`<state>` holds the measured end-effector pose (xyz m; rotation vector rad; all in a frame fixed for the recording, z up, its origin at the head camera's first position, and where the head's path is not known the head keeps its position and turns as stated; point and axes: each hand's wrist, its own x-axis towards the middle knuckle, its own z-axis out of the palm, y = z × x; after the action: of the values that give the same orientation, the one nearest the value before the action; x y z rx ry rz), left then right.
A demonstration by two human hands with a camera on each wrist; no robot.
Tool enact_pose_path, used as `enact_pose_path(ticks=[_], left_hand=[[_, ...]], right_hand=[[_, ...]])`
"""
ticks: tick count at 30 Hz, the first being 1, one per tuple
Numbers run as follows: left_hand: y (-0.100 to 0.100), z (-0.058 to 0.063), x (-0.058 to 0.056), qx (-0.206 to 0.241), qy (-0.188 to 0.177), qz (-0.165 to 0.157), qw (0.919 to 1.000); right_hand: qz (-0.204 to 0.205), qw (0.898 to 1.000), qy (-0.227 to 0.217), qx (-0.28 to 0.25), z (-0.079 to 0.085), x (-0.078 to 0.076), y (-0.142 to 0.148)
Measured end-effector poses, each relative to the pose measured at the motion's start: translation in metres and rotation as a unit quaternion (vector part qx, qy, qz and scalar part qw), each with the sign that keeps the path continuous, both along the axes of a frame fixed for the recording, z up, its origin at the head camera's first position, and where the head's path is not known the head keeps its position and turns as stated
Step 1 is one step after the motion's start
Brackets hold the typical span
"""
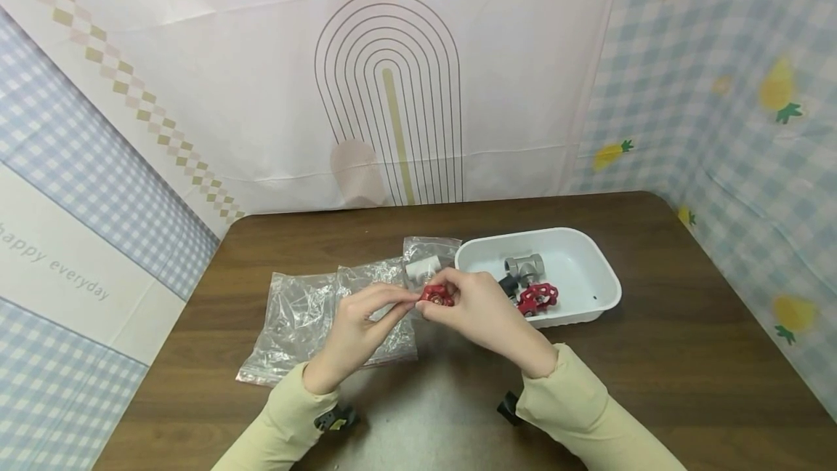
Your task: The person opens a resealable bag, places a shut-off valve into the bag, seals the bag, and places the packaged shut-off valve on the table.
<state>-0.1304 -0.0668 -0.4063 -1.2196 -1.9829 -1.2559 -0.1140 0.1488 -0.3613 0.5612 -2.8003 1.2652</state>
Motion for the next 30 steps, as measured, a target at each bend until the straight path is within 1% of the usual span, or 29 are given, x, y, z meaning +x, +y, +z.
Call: enact_pose_path(ticks=[4,9,14,17,23,30], left_hand=[[0.000,0.000,0.000,0.009,0.001,-0.007,0.9999],[0.000,0.000,0.000,0.018,0.000,-0.014,0.9997],[-0.001,0.000,0.001,0.019,0.001,-0.019,0.9996],[-0.001,0.000,0.001,0.020,0.000,-0.020,0.9996],[-0.001,-0.001,0.001,0.029,-0.006,-0.019,0.9994],[-0.001,-0.002,0.004,0.035,-0.024,-0.004,0.9991]], right_hand=[[-0.006,1.000,-0.021,-0.013,-0.001,-0.001,0.002],[-0.017,0.997,-0.065,-0.041,0.001,-0.001,0.006],[-0.017,0.988,-0.128,-0.084,0.005,-0.001,0.009],[-0.013,0.982,-0.154,-0.107,0.004,-0.003,0.011],[0.022,0.976,-0.165,-0.142,0.001,-0.005,0.016],[0.071,0.975,-0.165,-0.128,0.002,-0.003,0.018]])
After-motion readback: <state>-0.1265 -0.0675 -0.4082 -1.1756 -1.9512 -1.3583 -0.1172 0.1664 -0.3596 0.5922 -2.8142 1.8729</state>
